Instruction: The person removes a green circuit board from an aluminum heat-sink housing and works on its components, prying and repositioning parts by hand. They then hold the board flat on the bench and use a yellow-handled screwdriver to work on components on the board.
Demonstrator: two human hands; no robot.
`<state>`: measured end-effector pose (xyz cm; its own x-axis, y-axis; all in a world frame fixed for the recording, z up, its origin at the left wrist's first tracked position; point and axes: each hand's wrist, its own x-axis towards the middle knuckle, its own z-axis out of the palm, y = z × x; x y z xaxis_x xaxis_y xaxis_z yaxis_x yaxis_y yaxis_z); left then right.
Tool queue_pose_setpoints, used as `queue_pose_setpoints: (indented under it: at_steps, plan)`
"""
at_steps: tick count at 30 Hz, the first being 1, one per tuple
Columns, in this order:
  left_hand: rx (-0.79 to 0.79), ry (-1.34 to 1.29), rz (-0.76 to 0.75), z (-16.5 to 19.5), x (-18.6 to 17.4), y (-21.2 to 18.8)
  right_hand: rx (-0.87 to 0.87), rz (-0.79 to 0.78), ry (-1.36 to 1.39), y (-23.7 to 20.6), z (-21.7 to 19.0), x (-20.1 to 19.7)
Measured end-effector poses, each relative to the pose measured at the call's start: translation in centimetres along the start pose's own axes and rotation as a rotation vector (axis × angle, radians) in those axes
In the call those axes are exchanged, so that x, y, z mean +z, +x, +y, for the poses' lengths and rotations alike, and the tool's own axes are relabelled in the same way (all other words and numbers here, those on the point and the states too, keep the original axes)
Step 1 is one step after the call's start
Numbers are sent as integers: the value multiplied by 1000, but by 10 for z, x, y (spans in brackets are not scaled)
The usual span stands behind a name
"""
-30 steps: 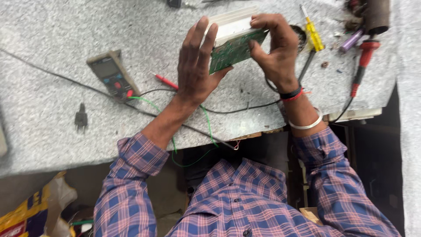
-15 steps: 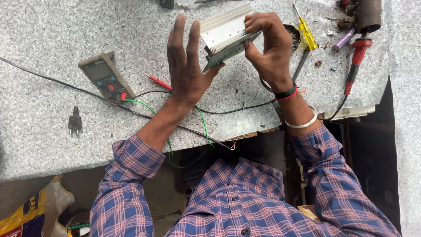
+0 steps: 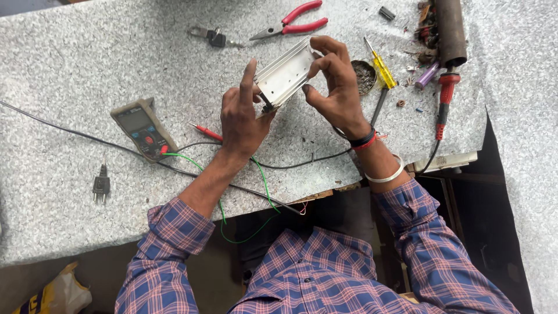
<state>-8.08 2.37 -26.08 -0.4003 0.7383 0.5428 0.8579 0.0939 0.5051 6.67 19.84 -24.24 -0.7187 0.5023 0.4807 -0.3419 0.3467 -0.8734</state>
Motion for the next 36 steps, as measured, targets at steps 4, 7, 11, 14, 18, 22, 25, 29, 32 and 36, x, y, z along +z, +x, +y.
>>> queue_pose_setpoints:
  at_steps: [4, 7, 11, 14, 18, 22, 25, 29, 32, 36]
  plan:
    - [6, 46, -26, 0, 4, -1, 46, -50, 49, -1, -4, -6]
    - [12, 29, -33, 1, 5, -1, 86, -88, 73, 0, -5, -10]
    - [1, 7, -25, 8, -1, 1, 139, -119, 76, 0, -5, -13]
    - [-32, -10, -43, 16, -2, 10, 266, -105, -30, 0, -8, -19]
    - [-28, -25, -81, 24, 1, 20, 90, -125, -106, 3, -12, -29]
    - [-7, -29, -92, 27, 6, 25, 51, -145, -177, 8, -18, -39]
    - [25, -25, -82, 27, 10, 29, 67, -158, -219, 11, -21, -46]
    - [-16, -49, -142, 28, 21, 31, -82, -152, -260, 15, -18, -60]
    - [51, -76, -116, 28, 31, 32, -94, -131, -292, 15, -14, -72]
    - [28, -39, -153, 34, 42, 32, -108, -118, -277, 14, -12, -82]
